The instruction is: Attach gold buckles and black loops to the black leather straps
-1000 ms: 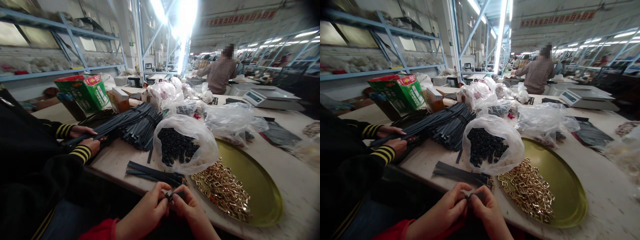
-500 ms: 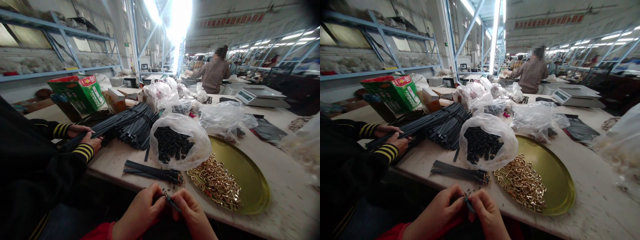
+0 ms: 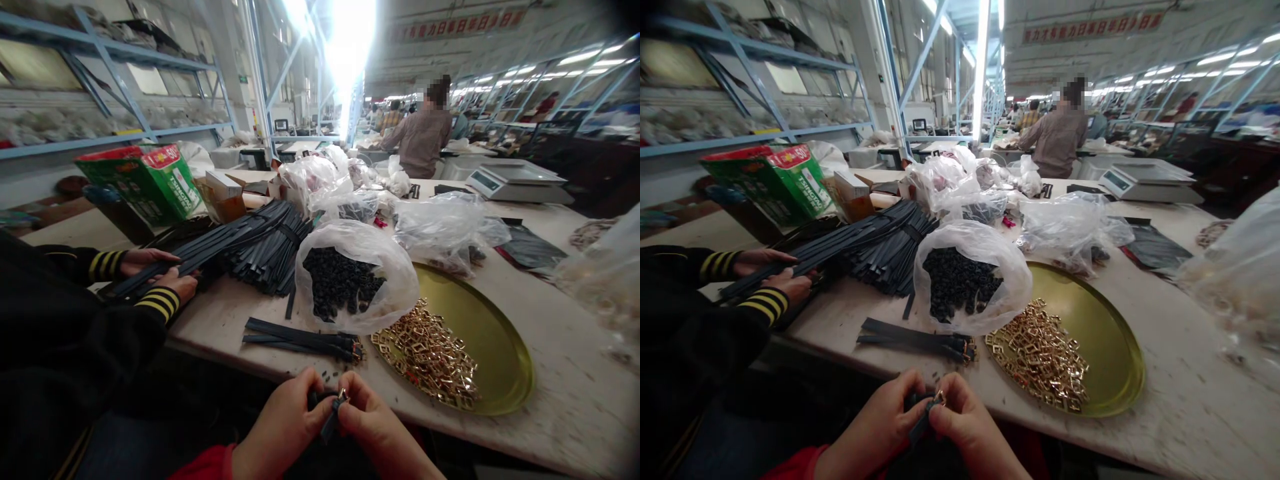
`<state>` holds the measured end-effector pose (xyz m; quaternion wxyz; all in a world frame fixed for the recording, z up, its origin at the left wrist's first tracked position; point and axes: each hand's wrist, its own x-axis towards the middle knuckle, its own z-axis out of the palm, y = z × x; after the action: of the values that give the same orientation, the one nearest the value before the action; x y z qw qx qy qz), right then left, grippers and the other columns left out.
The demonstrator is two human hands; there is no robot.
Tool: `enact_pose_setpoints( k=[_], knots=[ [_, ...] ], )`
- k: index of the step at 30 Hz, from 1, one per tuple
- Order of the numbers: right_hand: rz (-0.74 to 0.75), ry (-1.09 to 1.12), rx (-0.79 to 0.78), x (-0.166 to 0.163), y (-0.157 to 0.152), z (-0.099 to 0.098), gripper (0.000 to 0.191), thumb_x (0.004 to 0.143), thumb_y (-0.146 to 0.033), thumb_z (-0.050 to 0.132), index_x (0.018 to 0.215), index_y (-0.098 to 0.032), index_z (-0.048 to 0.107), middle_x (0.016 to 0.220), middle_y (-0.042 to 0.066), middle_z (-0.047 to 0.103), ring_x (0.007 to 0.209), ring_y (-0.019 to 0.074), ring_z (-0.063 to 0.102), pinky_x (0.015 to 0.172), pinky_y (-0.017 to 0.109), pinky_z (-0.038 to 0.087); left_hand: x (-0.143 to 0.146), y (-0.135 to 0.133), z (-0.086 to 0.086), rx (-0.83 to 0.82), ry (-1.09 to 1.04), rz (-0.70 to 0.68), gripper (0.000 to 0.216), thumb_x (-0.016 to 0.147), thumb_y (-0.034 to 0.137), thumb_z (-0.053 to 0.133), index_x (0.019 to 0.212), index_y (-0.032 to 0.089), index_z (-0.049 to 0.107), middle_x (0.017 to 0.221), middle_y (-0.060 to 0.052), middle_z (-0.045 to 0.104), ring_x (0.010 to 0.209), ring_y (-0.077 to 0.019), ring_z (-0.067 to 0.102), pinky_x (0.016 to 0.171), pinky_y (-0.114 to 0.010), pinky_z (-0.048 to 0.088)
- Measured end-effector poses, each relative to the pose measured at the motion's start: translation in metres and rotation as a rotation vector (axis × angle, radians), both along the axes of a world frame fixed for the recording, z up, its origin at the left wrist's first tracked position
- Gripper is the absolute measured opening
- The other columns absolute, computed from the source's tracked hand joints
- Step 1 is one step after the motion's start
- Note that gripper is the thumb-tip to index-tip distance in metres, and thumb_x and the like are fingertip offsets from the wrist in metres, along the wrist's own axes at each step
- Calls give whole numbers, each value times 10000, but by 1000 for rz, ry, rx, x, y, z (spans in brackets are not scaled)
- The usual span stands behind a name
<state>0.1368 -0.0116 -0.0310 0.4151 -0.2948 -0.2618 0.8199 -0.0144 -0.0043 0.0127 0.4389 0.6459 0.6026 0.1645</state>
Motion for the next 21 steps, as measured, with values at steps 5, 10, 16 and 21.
enact_pose_setpoints(
  k=[5,10,16,21],
  knots=[
    [3,1,-31,3,5,6,404,602,-393,764,646,-185,421,556,-63,493,533,70,428,538,178,322,1,2,4,-69,-69,-33,235,782,384,509,740,154,528,657,26,552,618,-127,478,528,-209,317],
    [-170,-332,114,4,11,-6,384,701,-446,659,638,-205,366,548,-70,467,497,75,427,516,199,349,-4,2,17,-140,-212,-145,192,801,251,459,876,151,605,798,0,618,734,-143,533,631,-207,385],
    [-82,-595,260,8,8,-11,346,723,-472,601,871,-206,437,506,-105,400,423,68,361,410,181,277,-7,1,24,-194,-231,-190,233,787,185,445,961,157,598,805,5,626,748,-140,551,665,-210,408],
    [35,-579,237,9,3,-5,375,728,-555,545,771,-203,423,468,-98,419,395,61,354,390,169,269,-8,-2,22,-180,-237,-239,356,791,161,436,1131,166,542,861,-4,643,819,-144,572,737,-222,418]
  ],
)
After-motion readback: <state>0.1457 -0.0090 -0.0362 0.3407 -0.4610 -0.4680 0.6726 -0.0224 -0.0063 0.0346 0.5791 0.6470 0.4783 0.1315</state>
